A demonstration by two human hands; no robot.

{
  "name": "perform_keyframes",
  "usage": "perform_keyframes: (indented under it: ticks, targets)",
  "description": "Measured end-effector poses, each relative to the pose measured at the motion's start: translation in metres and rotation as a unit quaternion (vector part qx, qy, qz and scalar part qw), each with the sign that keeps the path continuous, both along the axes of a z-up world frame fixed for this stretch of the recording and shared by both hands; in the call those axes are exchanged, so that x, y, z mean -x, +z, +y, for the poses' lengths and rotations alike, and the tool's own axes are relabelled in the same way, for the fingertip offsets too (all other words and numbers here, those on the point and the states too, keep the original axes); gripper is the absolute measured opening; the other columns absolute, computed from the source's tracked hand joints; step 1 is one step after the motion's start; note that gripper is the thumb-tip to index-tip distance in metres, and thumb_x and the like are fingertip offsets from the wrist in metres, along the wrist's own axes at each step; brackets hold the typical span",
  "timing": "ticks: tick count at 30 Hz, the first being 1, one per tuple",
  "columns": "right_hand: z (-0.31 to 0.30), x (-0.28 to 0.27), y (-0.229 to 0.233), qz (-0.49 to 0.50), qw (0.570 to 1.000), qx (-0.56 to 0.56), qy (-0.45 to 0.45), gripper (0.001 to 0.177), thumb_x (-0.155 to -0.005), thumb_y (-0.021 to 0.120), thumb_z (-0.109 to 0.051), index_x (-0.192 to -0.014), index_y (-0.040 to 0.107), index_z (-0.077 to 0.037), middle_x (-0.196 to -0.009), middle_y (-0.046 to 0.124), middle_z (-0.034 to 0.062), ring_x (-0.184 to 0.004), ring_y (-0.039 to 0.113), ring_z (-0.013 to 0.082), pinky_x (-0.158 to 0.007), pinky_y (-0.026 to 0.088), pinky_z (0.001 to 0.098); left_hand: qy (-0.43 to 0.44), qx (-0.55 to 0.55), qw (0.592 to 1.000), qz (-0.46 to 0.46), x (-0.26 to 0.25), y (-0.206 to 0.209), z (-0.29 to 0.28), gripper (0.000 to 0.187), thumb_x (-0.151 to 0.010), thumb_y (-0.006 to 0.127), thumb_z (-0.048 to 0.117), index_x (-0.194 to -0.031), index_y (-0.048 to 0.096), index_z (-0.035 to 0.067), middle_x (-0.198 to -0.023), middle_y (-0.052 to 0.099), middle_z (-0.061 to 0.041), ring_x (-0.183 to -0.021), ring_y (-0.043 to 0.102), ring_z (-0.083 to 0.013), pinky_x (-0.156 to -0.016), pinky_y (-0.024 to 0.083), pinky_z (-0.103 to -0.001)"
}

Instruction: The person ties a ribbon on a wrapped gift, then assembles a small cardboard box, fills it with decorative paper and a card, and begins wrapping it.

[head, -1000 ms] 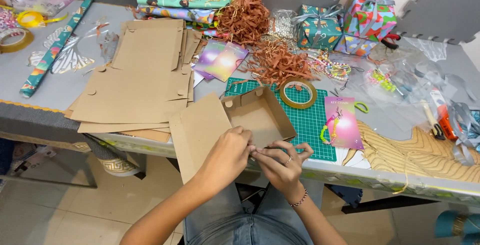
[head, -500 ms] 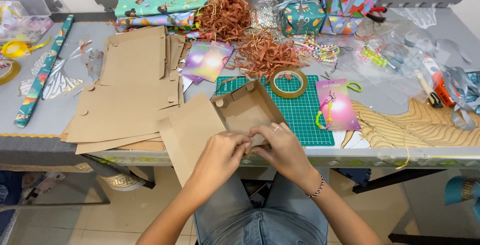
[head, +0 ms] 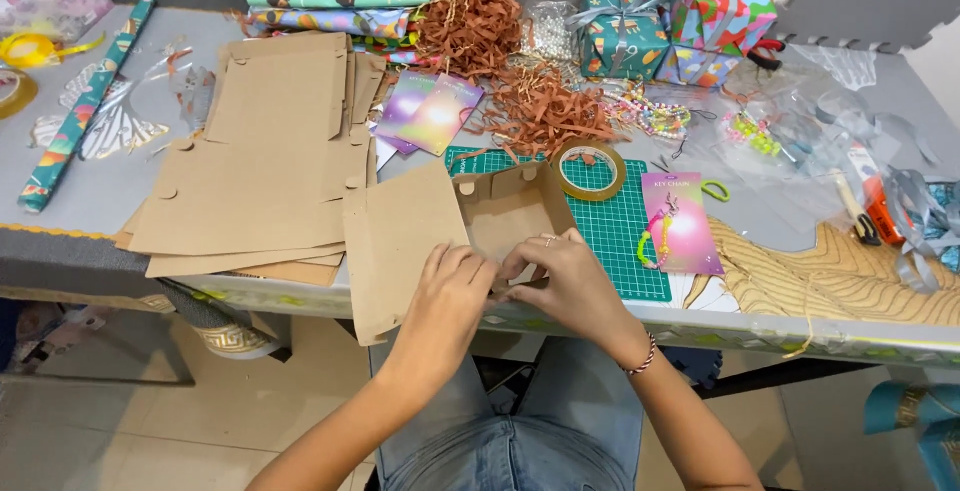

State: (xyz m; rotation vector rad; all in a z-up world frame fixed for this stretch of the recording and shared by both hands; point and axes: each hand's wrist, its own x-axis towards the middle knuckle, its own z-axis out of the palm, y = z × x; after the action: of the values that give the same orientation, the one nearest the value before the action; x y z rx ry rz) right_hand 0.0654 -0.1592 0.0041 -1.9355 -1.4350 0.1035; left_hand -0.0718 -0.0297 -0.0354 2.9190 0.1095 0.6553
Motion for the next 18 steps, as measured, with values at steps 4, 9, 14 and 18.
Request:
perform_keyframes:
  ticks: [4, 9, 14, 18]
  targets:
    - [0.000, -0.003, -0.001, 0.005, 1.000, 0.027, 0.007, 0.025, -0.067, 0.093, -0.010, -0.078, 0.072, -0.018, -0.069, 0.073, -0.0052, -0.063, 0.067, 0.0178, -0.075, 0.041, 0.0316, -0.060, 0.022, 0.997, -0.033, -0.001, -0.003, 0.012, 0.031, -0.083, 0.074, -0.001, -0.113, 0.065, 0.004, -0.094, 0.066, -0.008, -0.112, 0.062, -0.0257, -0.112, 0.040, -0.046]
    - [-0.010, 0.002, 0.024, 0.120, 0.986, 0.102, 0.061, 0.026, -0.071, 0.084, -0.001, -0.093, 0.073, -0.009, -0.079, 0.078, 0.0116, -0.069, 0.072, 0.0303, -0.070, 0.052, 0.0384, -0.069, 0.052, 0.994, -0.064, 0.001, -0.006, 0.013, 0.021, -0.087, 0.069, -0.002, -0.106, 0.066, 0.004, -0.084, 0.066, -0.005, -0.102, 0.065, -0.0215, -0.108, 0.043, -0.040]
    - [0.001, -0.010, 0.032, 0.132, 0.975, 0.168, 0.055, 0.022, -0.093, 0.061, -0.008, -0.107, 0.078, -0.008, -0.081, 0.079, 0.0125, -0.071, 0.070, 0.0274, -0.070, 0.054, 0.0366, -0.071, 0.103, 0.990, -0.060, 0.007, 0.000, 0.010, 0.018, -0.085, 0.073, 0.004, -0.101, 0.065, 0.009, -0.083, 0.066, -0.001, -0.103, 0.065, -0.0193, -0.105, 0.044, -0.040]
    - [0.013, -0.014, 0.025, 0.128, 0.958, 0.247, 0.075, 0.014, -0.091, 0.069, -0.021, -0.091, 0.080, -0.012, -0.076, 0.077, 0.0061, -0.071, 0.069, 0.0202, -0.066, 0.055, 0.0329, -0.070, 0.122, 0.989, -0.035, 0.009, 0.007, 0.004, 0.020, -0.082, 0.075, 0.003, -0.097, 0.064, 0.010, -0.083, 0.063, -0.001, -0.106, 0.063, -0.0207, -0.105, 0.044, -0.040]
